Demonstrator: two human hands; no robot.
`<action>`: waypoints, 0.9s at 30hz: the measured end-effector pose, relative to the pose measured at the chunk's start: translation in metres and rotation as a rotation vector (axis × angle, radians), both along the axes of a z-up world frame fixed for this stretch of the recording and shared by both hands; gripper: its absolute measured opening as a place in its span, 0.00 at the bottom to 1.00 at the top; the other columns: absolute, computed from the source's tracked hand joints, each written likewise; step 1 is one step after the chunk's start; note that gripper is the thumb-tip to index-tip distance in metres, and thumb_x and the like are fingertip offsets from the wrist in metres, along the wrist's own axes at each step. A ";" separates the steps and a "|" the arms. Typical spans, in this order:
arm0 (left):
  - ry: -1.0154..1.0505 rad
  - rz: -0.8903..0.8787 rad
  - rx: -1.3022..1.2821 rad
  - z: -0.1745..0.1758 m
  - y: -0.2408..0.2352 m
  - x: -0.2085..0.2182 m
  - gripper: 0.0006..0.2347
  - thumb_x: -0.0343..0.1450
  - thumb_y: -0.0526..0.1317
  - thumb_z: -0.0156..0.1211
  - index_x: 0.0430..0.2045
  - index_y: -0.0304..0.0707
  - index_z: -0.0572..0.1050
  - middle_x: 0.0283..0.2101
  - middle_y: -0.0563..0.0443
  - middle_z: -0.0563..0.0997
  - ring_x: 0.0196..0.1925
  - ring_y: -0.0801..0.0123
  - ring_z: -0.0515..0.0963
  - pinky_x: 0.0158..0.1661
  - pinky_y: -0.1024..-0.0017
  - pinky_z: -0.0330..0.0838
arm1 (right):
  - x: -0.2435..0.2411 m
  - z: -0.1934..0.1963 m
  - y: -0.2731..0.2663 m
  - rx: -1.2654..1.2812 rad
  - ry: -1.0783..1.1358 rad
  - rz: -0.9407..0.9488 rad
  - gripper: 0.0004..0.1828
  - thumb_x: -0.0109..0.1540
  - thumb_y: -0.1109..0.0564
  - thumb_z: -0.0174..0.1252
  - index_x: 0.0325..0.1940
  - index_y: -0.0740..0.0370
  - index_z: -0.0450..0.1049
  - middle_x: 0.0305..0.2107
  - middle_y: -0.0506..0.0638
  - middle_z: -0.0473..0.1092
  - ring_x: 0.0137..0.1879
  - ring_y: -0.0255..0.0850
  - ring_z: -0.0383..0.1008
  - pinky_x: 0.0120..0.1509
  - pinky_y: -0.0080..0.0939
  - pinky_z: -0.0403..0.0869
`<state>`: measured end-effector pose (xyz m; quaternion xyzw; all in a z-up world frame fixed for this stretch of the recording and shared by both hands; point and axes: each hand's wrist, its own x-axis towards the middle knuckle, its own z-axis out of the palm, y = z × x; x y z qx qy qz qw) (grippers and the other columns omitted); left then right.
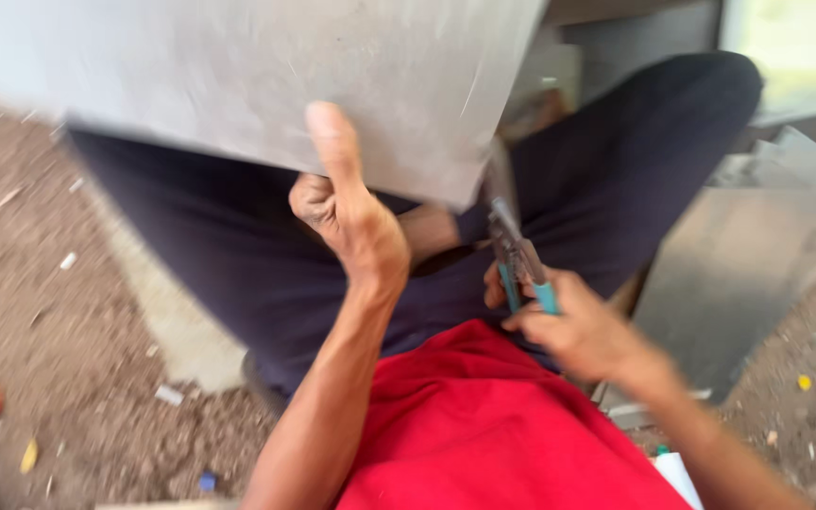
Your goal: The person uses shears to cut small pieces off the edges and corners of several rectangular metal sheets.
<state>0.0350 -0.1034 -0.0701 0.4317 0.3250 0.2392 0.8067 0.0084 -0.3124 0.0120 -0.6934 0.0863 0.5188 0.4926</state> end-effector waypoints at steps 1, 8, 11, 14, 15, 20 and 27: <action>-0.039 -0.147 -0.042 -0.002 -0.004 0.002 0.16 0.79 0.44 0.63 0.22 0.36 0.73 0.24 0.59 0.74 0.25 0.79 0.69 0.31 0.77 0.64 | -0.014 -0.001 0.001 -0.043 -0.120 -0.065 0.31 0.47 0.56 0.50 0.55 0.68 0.68 0.43 0.52 0.71 0.45 0.37 0.72 0.46 0.37 0.76; 0.052 -0.597 -0.183 0.011 -0.037 0.016 0.16 0.73 0.47 0.65 0.45 0.30 0.82 0.37 0.44 0.87 0.40 0.65 0.86 0.41 0.70 0.79 | -0.022 -0.010 0.022 -0.041 -0.219 -0.322 0.37 0.46 0.57 0.46 0.61 0.69 0.64 0.43 0.56 0.69 0.45 0.42 0.71 0.48 0.41 0.77; 0.055 -0.615 -0.119 0.014 -0.037 0.015 0.16 0.75 0.46 0.64 0.47 0.31 0.81 0.38 0.45 0.87 0.41 0.67 0.86 0.45 0.71 0.79 | -0.016 -0.009 0.029 -0.026 -0.292 -0.270 0.33 0.48 0.57 0.46 0.59 0.68 0.64 0.41 0.56 0.68 0.43 0.42 0.70 0.46 0.42 0.77; 0.117 -0.619 -0.057 0.014 -0.037 0.014 0.15 0.74 0.45 0.65 0.45 0.31 0.82 0.36 0.46 0.87 0.40 0.68 0.86 0.44 0.71 0.79 | -0.015 -0.008 0.036 -0.027 -0.324 -0.275 0.33 0.48 0.57 0.46 0.58 0.67 0.63 0.39 0.56 0.67 0.44 0.41 0.69 0.45 0.41 0.78; 0.109 -0.611 -0.064 0.013 -0.038 0.015 0.14 0.74 0.45 0.65 0.45 0.31 0.82 0.36 0.46 0.87 0.40 0.68 0.86 0.44 0.71 0.79 | -0.014 -0.008 0.037 -0.038 -0.321 -0.274 0.33 0.47 0.56 0.46 0.57 0.67 0.63 0.38 0.55 0.67 0.43 0.41 0.69 0.44 0.40 0.77; 0.083 -0.594 -0.045 0.012 -0.038 0.015 0.13 0.74 0.44 0.65 0.44 0.31 0.82 0.35 0.46 0.87 0.39 0.69 0.86 0.42 0.72 0.79 | -0.015 -0.009 0.038 -0.087 -0.359 -0.305 0.26 0.47 0.56 0.45 0.48 0.67 0.67 0.29 0.52 0.67 0.31 0.39 0.64 0.33 0.40 0.68; 0.044 -0.574 -0.076 0.017 -0.038 0.018 0.12 0.75 0.42 0.65 0.44 0.30 0.82 0.35 0.46 0.86 0.37 0.68 0.86 0.40 0.72 0.78 | -0.017 -0.022 0.039 -0.241 -0.458 -0.273 0.08 0.51 0.58 0.48 0.27 0.66 0.68 0.13 0.51 0.64 0.18 0.40 0.64 0.24 0.44 0.64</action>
